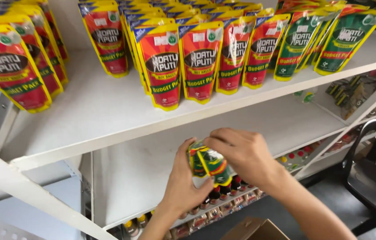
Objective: Organize condiment pouches on a grocery store shelf and in a shipping box.
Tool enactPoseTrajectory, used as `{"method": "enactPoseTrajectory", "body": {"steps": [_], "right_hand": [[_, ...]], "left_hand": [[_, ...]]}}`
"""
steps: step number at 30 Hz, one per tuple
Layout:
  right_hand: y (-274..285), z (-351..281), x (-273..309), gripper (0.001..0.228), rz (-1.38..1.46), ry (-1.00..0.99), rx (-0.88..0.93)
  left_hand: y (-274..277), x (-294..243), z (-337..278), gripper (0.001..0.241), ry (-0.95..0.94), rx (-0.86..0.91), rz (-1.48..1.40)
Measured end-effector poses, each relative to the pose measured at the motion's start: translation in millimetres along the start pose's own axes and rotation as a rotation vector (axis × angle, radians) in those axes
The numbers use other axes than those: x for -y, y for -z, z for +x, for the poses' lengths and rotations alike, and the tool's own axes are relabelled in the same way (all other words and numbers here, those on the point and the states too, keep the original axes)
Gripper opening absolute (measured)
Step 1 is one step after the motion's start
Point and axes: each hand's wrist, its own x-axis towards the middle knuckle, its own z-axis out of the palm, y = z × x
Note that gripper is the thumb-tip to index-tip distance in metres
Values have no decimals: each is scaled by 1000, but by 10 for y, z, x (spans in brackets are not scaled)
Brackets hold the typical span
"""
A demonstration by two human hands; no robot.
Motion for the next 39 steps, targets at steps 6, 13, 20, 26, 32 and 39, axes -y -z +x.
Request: {"method": "enactPoseTrajectory", "body": {"steps": [6,13,20,26,32,39], "right_hand": [[-1091,-440,-271,33,101,-138,134],[-2071,-766,-466,27,137,-206,152],[-2413,-927,-462,22,189,-303,139],[-2547,-1033,-475,20,363,-430,68],[-2468,-1054,-504,66,544,-498,40],[-2447,-1017,-488,100,343,-353,55]], "left_hand": [[-400,1147,-314,91,88,-61,107],[-662,1695,-552,117,285,-15,201],[-768,2296,-684,111,354,-21,197],[-759,2416,-713,104,384,-23,126],[-742,2587,-819,104,420,-6,68],[-654,2469,-717,122,478,31,40]]}}
